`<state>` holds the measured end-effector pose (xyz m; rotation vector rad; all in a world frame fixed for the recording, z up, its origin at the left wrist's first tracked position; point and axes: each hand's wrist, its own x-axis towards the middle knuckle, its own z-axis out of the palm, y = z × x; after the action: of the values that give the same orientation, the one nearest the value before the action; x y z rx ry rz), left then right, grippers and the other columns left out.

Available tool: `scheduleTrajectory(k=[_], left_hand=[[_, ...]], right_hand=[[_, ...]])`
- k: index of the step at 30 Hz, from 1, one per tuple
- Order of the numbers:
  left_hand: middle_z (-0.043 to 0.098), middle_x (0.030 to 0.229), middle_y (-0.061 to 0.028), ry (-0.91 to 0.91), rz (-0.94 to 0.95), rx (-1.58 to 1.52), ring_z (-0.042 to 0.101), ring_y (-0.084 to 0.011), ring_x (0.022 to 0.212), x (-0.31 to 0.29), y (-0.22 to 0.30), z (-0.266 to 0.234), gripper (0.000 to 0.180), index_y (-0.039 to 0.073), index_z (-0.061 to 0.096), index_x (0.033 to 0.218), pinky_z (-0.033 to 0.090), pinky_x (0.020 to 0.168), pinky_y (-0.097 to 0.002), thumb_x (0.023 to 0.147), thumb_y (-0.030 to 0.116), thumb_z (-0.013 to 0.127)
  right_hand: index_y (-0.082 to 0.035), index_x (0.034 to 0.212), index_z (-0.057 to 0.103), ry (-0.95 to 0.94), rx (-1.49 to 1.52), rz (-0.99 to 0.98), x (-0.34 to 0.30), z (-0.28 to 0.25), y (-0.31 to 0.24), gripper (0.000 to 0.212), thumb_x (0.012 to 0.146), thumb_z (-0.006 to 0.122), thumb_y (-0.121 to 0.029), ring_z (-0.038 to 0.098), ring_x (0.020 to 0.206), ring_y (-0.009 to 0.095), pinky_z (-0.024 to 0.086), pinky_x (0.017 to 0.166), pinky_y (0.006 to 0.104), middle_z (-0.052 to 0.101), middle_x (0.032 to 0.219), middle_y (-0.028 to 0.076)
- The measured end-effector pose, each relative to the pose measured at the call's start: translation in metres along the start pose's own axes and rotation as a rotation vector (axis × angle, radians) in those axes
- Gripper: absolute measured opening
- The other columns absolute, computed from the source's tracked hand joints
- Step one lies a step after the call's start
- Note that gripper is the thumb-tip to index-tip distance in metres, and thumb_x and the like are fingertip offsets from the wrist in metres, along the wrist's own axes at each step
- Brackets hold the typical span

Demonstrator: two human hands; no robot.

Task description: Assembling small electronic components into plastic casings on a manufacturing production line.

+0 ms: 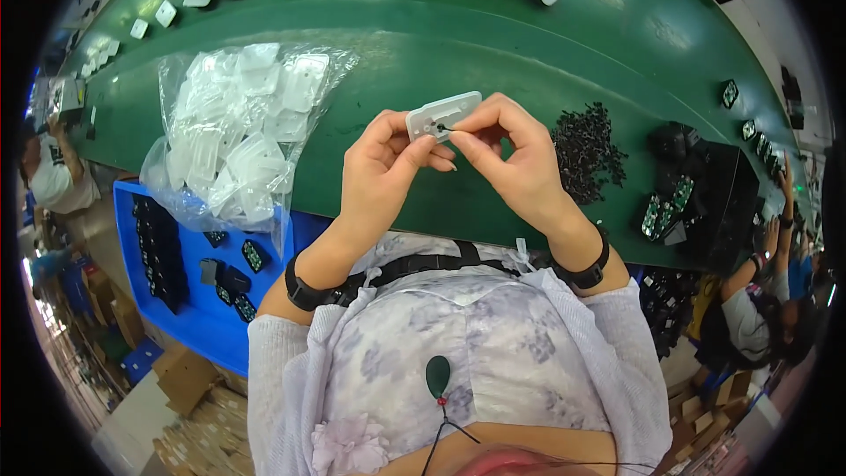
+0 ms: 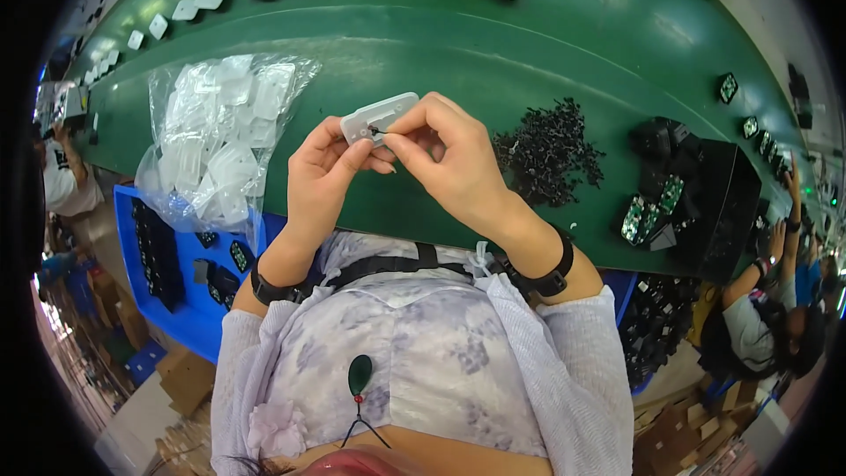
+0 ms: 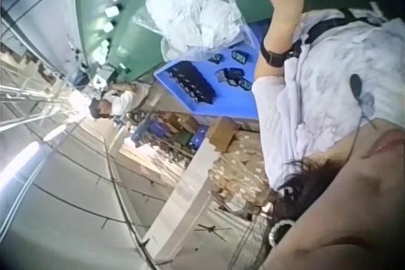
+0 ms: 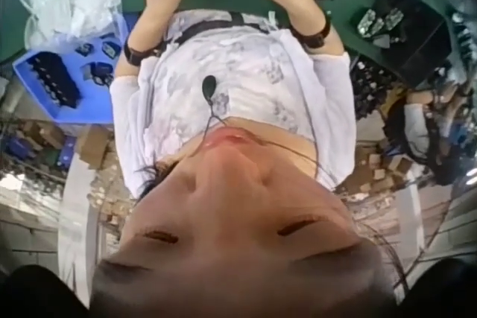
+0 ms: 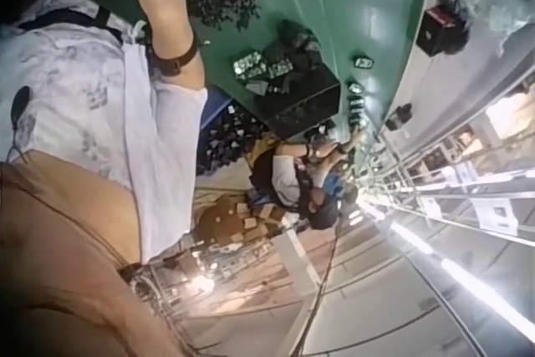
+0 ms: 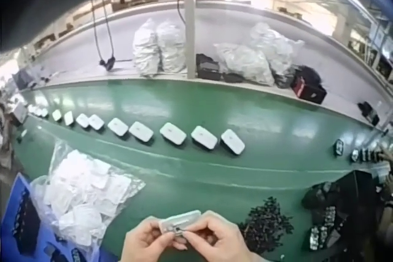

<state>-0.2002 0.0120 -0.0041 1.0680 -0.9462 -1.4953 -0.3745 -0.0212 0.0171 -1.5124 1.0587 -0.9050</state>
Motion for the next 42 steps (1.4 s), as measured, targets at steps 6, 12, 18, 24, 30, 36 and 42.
scheduleTrajectory(k=[6, 12, 18, 24, 30, 36, 42], left_hand=[[0.058, 0.098, -0.0118, -0.014, 0.045, 0.035, 0.065, -0.0183, 0.085, -0.001, -0.001, 0.011, 0.010, -0.005, 0.054, 0.101, 0.056, 0.074, -0.0279, 0.092, -0.002, 0.054], [0.052, 0.100, -0.0094, 0.014, 0.268, 0.256, 0.062, -0.0151, 0.078, 0.003, -0.004, 0.011, 0.005, -0.004, 0.056, 0.094, 0.054, 0.065, -0.0247, 0.090, -0.002, 0.057], [0.053, 0.097, -0.0091, -0.012, 0.157, 0.095, 0.061, -0.0136, 0.075, 0.005, -0.002, 0.008, 0.004, -0.003, 0.056, 0.092, 0.051, 0.059, -0.0235, 0.090, -0.001, 0.058], [0.053, 0.095, -0.0086, -0.094, 0.069, 0.064, 0.060, -0.0139, 0.073, 0.009, 0.000, 0.017, 0.003, -0.004, 0.056, 0.091, 0.050, 0.058, -0.0233, 0.089, -0.003, 0.057], [0.056, 0.097, -0.0099, -0.247, -0.063, 0.111, 0.061, -0.0143, 0.074, 0.025, 0.000, 0.032, 0.013, -0.007, 0.058, 0.101, 0.051, 0.062, -0.0247, 0.093, 0.000, 0.051], [0.064, 0.086, -0.0084, -0.166, -0.073, 0.215, 0.058, -0.0112, 0.066, 0.067, -0.013, 0.029, 0.023, -0.005, 0.054, 0.115, 0.047, 0.058, -0.0215, 0.097, 0.008, 0.048], [0.061, 0.083, -0.0090, -0.143, 0.116, 1.064, 0.059, -0.0174, 0.068, 0.125, -0.011, -0.005, 0.014, 0.004, 0.062, 0.102, 0.045, 0.060, -0.0292, 0.093, 0.008, 0.052]], right_hand=[[-0.002, 0.082, 0.060, 0.029, -0.153, -0.154, -0.002, -0.001, 0.006, 0.006, 0.083, 0.066, -0.004, 0.046, 0.066, 0.005, 0.037, 0.056, 0.0207, 0.055, 0.081, 0.000], [-0.002, 0.084, 0.059, 0.056, 0.024, 0.048, -0.005, 0.009, 0.008, 0.008, 0.083, 0.066, -0.003, 0.044, 0.062, 0.004, 0.036, 0.054, 0.0201, 0.055, 0.080, 0.000], [-0.003, 0.089, 0.059, 0.154, -0.108, -0.133, -0.011, 0.001, 0.011, 0.014, 0.081, 0.070, -0.005, 0.047, 0.071, 0.006, 0.038, 0.059, 0.0210, 0.054, 0.087, 0.002], [-0.004, 0.092, 0.059, 0.059, -0.104, -0.064, -0.009, -0.020, 0.013, 0.021, 0.078, 0.073, -0.010, 0.049, 0.079, 0.011, 0.038, 0.066, 0.0237, 0.054, 0.088, 0.001], [-0.006, 0.079, 0.052, 0.119, 0.227, 0.166, -0.017, -0.036, 0.016, 0.021, 0.079, 0.073, -0.009, 0.041, 0.061, 0.000, 0.032, 0.052, 0.0183, 0.049, 0.069, -0.006], [-0.007, 0.102, 0.059, 0.313, -0.106, 0.072, -0.027, -0.082, 0.011, 0.037, 0.074, 0.080, -0.017, 0.056, 0.075, 0.011, 0.046, 0.062, 0.0223, 0.058, 0.092, 0.004], [-0.016, 0.115, 0.061, 0.118, -1.756, 0.113, -0.043, -0.196, 0.012, 0.047, 0.070, 0.074, -0.027, 0.053, 0.099, 0.024, 0.040, 0.085, 0.0367, 0.057, 0.103, 0.005]])
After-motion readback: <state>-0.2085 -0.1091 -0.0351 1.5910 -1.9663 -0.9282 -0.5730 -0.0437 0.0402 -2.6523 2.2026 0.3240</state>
